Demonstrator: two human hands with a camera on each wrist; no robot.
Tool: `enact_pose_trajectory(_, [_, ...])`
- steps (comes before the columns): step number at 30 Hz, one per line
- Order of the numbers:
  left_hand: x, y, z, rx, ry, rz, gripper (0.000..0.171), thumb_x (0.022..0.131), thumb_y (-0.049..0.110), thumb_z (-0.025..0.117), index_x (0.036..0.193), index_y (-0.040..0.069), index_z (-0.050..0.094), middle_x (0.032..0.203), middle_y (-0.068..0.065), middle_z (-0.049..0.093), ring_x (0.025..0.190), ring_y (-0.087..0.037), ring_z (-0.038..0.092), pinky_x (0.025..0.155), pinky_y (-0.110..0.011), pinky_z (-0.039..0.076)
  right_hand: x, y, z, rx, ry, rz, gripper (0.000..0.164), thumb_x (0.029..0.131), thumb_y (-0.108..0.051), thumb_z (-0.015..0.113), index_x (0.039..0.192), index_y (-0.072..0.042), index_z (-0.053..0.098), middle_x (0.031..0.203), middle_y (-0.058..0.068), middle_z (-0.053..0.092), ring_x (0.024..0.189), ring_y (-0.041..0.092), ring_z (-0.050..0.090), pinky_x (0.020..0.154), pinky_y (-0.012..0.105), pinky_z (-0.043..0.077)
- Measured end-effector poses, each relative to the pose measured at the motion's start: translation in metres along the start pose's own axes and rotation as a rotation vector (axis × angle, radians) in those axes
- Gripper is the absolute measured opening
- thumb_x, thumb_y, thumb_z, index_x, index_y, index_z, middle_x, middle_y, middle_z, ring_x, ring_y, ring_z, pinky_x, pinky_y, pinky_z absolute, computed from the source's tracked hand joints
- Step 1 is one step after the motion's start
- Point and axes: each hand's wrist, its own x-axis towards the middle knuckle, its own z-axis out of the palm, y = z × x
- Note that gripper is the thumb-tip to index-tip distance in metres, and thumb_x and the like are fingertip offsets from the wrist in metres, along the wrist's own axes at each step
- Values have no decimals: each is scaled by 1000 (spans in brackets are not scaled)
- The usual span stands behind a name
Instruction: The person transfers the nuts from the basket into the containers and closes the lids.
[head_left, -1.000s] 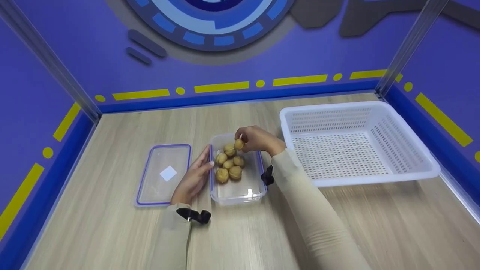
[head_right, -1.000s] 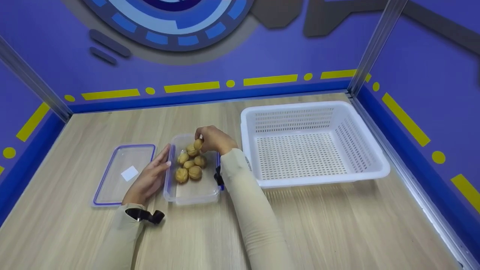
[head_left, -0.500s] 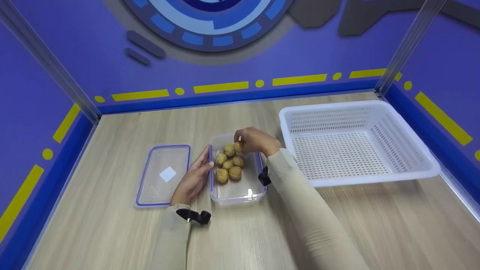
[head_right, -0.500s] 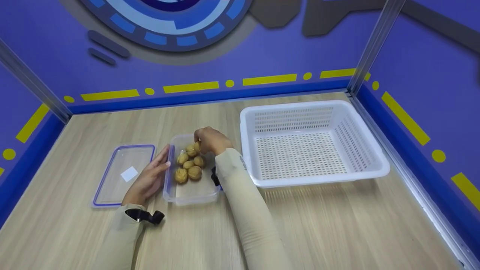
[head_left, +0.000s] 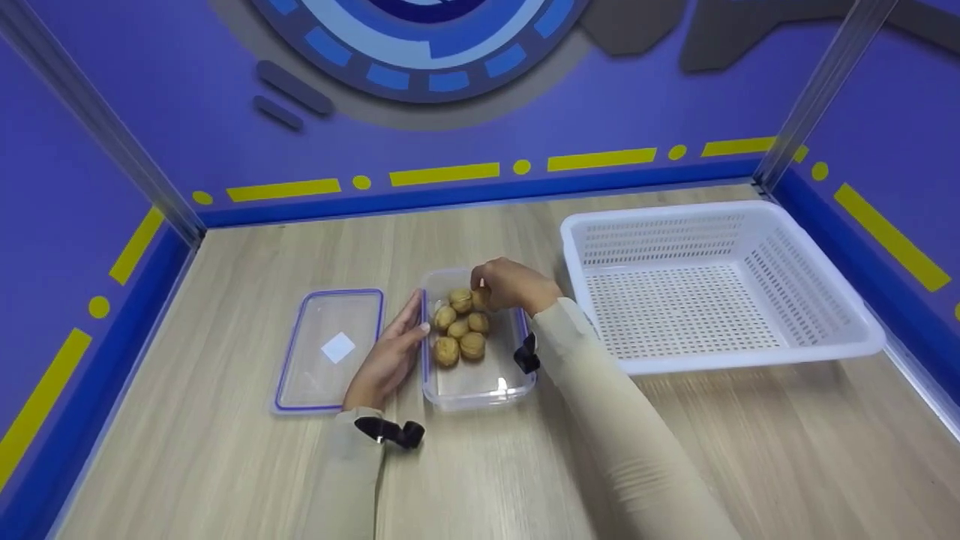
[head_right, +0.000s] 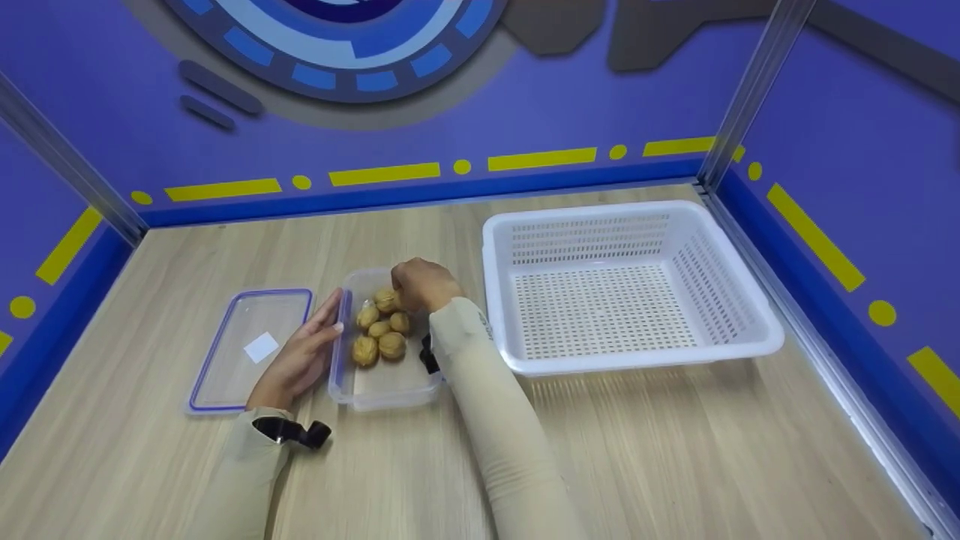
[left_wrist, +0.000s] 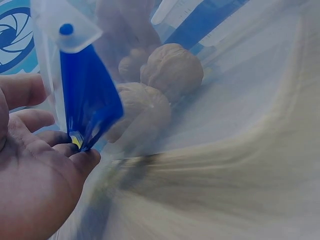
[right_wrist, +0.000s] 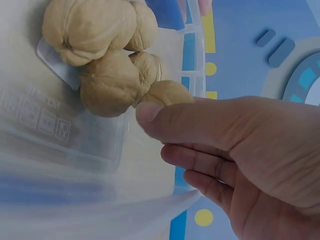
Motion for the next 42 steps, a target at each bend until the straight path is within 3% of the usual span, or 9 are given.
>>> enact_pose_trajectory(9, [-1,0,1,2,-18,17,70,97,2,42,154,6,2,162,-9,-10,149,-22,-14,122,-36,-7,-2,1,2,-32,19,-72,28,81,4,63,108,-1,70,108,14,70,101,30,64,93,39,53])
enact_pose_trajectory(27, [-1,0,1,-4,-6,13,70,97,2,42,154,8,3,162,-8,-10,149,-22,-13,122,-36,-7,-2,0,6,-41,-15,18,33,84,1,63,115,-8,69,112,11,70,104,28,64,96,39,51])
enact_pose_trajectory(42, [-3,2,2,1,-3,-7,70,97,2,43,155,8,4,163,-7,-9,149,-21,-13,123,-37,-7,-2,2,7,-30,-6,-47,23,88,-10,66,109,-4,71,108,11,71,102,29,64,94,41,51])
